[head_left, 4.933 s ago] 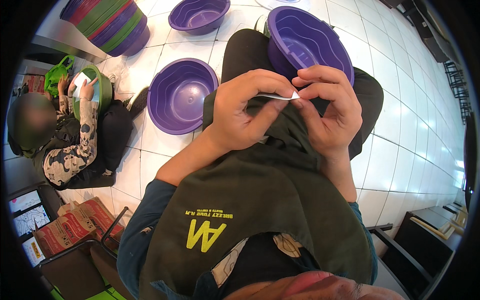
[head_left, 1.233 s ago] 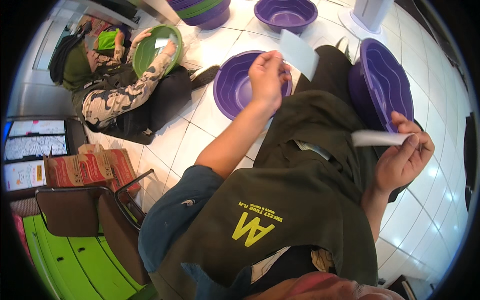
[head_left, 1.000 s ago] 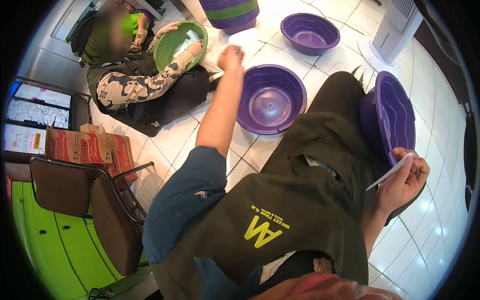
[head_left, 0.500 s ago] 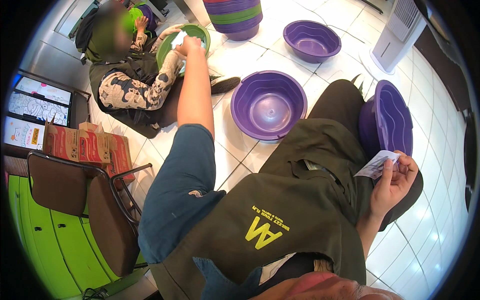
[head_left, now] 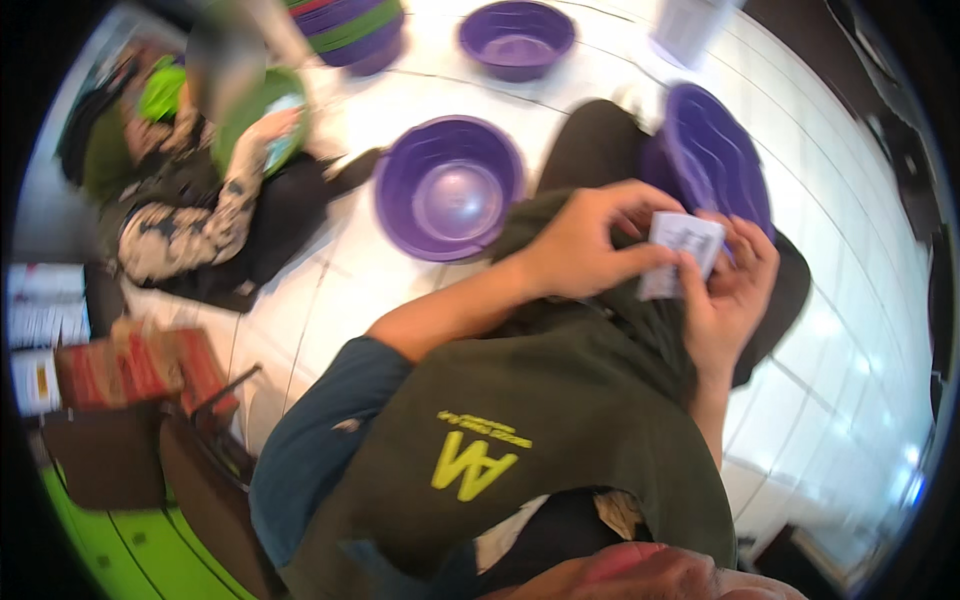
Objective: The person sits on the floor and assembles purple plastic bowls by inserting small white paper pieces into the rim slots. They handle the bowls one at a time, occasionally stacking them, while another person works nearby with similar items.
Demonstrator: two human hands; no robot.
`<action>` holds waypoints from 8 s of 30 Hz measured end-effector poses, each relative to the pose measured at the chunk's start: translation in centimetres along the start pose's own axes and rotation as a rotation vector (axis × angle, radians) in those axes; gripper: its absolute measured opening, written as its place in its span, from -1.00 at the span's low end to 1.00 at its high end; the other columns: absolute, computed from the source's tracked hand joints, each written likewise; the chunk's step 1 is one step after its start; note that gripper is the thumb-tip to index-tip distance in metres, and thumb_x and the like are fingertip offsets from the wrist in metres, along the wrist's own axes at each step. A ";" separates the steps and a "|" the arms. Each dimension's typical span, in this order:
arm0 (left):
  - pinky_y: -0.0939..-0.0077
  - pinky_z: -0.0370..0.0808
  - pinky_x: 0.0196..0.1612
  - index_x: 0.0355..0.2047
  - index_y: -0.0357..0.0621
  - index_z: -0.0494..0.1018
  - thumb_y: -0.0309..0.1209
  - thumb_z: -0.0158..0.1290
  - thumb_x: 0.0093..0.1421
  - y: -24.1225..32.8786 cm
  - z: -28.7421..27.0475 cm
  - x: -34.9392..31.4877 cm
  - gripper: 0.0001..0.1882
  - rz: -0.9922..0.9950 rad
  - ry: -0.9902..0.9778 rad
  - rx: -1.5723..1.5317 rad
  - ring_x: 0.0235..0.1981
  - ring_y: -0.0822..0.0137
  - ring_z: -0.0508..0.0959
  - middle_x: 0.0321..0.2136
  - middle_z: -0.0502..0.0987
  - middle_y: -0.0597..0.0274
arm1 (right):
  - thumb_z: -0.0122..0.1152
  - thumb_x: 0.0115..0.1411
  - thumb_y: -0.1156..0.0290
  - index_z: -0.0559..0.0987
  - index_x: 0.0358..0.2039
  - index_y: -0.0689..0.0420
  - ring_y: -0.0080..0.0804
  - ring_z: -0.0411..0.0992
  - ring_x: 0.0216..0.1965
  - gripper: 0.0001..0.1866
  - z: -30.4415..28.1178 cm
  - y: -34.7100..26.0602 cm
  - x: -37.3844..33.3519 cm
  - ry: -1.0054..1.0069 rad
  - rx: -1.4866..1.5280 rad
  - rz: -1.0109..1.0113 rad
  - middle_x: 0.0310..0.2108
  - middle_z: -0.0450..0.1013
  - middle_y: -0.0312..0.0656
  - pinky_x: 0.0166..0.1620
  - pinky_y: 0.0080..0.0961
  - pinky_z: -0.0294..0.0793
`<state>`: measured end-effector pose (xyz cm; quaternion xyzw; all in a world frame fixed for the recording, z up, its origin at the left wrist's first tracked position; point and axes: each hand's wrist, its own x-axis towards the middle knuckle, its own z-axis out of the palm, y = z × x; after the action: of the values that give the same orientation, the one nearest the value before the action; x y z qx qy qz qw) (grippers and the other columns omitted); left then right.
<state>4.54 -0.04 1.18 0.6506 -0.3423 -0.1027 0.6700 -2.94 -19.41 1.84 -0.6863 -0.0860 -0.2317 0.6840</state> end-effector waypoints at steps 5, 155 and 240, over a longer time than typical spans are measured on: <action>0.09 0.23 0.37 0.32 -0.07 0.41 0.05 0.30 0.23 -0.6 0.0 2.4 -0.24 0.483 0.028 0.695 0.38 0.04 0.36 0.29 0.47 0.11 | 0.25 0.21 0.88 0.23 0.17 0.18 -0.23 0.57 0.10 -0.38 -2.7 -1.8 -1.2 0.138 0.085 -0.013 0.30 0.30 0.31 0.08 -0.46 0.63; 0.16 0.60 0.01 -0.08 -0.13 0.71 -0.51 0.22 0.15 4.7 -0.6 5.5 -0.69 0.309 0.214 0.429 -0.09 0.00 0.70 -0.14 0.73 0.03 | -0.44 0.33 -0.58 0.06 0.58 0.14 0.11 -0.17 0.62 0.14 -5.3 2.2 2.5 -0.108 -1.467 -0.553 0.60 0.01 -0.08 0.51 0.32 -0.44; 0.64 0.46 -0.40 -0.42 -0.27 0.62 -0.43 0.43 0.18 -1.6 -17.1 -8.4 -0.79 -0.110 0.827 0.203 -0.49 0.61 0.52 -0.51 0.61 0.39 | 0.37 0.25 0.35 0.63 0.09 0.11 -0.11 0.41 0.29 -0.60 -8.8 6.9 -4.7 -0.275 -1.102 0.048 0.24 0.51 -0.18 0.34 -0.20 0.31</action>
<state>8.89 18.34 -1.64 0.7170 -0.0182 0.1655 0.6769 -5.80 -27.41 -6.79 -0.9675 -0.0248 -0.1352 0.2124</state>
